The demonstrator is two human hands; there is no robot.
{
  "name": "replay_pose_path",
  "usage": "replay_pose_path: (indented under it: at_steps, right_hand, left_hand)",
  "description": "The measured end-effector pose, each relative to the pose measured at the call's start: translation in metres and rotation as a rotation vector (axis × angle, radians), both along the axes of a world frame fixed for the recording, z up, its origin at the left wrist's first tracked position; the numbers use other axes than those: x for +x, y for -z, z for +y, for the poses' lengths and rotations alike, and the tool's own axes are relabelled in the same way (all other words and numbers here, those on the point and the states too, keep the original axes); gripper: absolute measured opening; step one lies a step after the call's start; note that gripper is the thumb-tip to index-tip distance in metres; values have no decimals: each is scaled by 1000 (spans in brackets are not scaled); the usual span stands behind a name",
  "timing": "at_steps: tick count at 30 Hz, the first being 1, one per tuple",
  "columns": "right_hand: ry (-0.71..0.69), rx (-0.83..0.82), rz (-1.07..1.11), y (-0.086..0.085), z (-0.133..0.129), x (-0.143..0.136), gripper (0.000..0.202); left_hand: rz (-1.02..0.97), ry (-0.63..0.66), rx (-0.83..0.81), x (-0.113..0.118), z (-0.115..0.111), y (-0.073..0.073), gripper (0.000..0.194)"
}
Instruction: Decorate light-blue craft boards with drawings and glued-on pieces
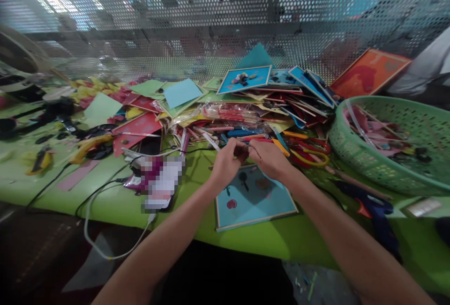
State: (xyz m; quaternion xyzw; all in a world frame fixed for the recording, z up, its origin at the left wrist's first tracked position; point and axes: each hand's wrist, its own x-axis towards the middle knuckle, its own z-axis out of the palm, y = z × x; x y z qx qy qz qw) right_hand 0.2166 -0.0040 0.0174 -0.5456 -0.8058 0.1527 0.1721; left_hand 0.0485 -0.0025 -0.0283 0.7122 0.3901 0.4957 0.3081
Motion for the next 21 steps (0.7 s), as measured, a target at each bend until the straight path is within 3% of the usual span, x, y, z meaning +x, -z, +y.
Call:
replay_pose_path:
  at_steps: [15,21]
  right_hand:
    - [-19,38,77,-1,0,3,25]
    - [-30,10,119,-1,-1,2,35]
  left_hand:
    - [-24,7,-43,0,2,0,12]
    - [-23,-2,-41,0,1,-3,12]
